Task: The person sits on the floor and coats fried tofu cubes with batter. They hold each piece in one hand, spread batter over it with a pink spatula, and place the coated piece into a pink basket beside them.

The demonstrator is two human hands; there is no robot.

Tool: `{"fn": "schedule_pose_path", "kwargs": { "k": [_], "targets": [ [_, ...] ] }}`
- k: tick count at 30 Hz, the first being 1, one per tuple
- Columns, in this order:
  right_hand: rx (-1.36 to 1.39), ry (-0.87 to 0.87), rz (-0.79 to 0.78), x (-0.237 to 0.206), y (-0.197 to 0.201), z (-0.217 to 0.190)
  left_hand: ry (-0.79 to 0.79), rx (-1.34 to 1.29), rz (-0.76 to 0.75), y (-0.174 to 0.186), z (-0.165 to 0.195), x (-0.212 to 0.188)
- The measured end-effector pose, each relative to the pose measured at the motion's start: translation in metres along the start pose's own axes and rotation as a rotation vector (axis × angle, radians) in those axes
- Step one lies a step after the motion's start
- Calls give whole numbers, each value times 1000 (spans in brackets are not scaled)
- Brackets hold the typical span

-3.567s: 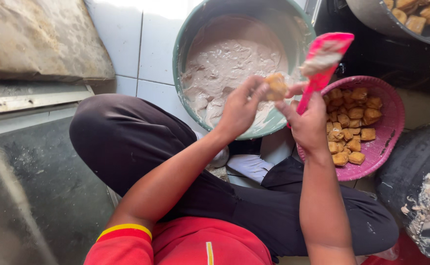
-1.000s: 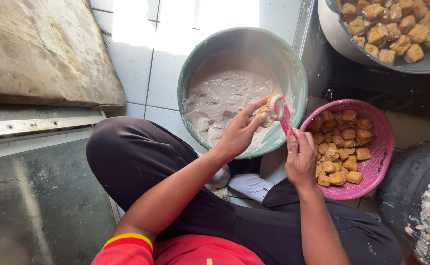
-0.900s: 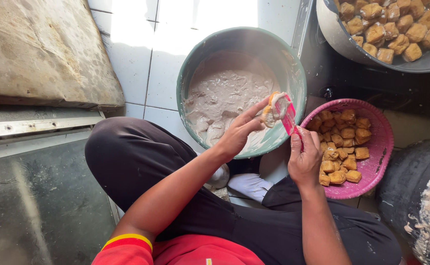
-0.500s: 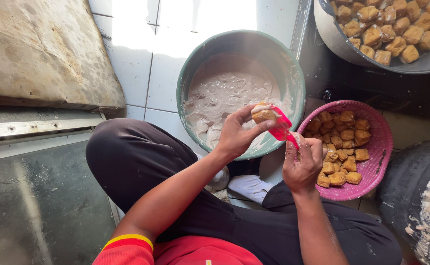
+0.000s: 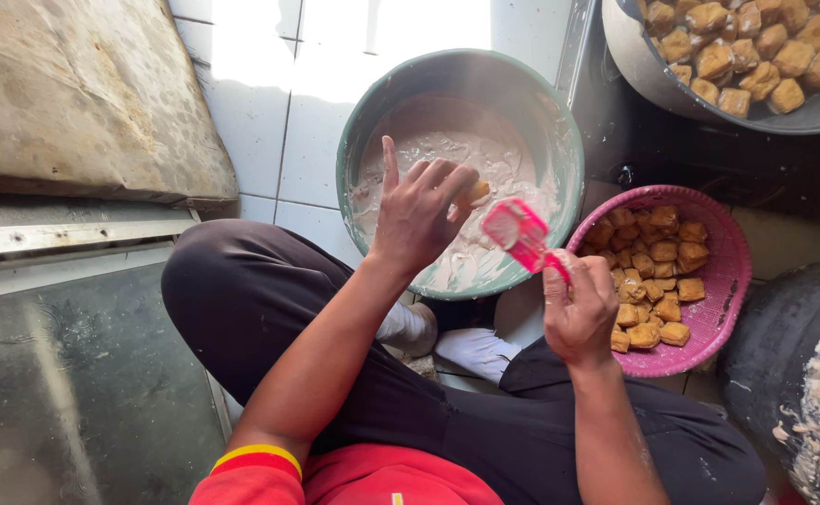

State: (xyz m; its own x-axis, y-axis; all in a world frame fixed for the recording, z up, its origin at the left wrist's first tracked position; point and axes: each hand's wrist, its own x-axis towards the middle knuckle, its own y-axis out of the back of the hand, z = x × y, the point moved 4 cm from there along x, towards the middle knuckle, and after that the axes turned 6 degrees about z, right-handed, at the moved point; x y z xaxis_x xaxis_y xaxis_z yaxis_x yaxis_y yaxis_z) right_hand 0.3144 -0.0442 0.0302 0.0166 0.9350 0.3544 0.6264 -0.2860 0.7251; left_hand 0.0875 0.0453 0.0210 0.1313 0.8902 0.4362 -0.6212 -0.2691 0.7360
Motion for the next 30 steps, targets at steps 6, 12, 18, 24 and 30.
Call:
{"fn": "schedule_pose_path", "kwargs": {
  "k": [6,12,18,24,30],
  "targets": [
    [30,-54,-75,2,-5,2,-35,-50,-68,-1,8,-1],
    [706,-669,-396,-21,-36,45,125,-430,-21,7,16,4],
    [1114,-939,-329,-27,-50,54,425,-777,-130,-20,12,-9],
    [888,-652,-127,-17,-38,47,857,-1318,-417,-80,36,-57],
    [965,-715,-16,-13,-39,47,681,-1205,-462,-78,43,-57]
  ]
}}
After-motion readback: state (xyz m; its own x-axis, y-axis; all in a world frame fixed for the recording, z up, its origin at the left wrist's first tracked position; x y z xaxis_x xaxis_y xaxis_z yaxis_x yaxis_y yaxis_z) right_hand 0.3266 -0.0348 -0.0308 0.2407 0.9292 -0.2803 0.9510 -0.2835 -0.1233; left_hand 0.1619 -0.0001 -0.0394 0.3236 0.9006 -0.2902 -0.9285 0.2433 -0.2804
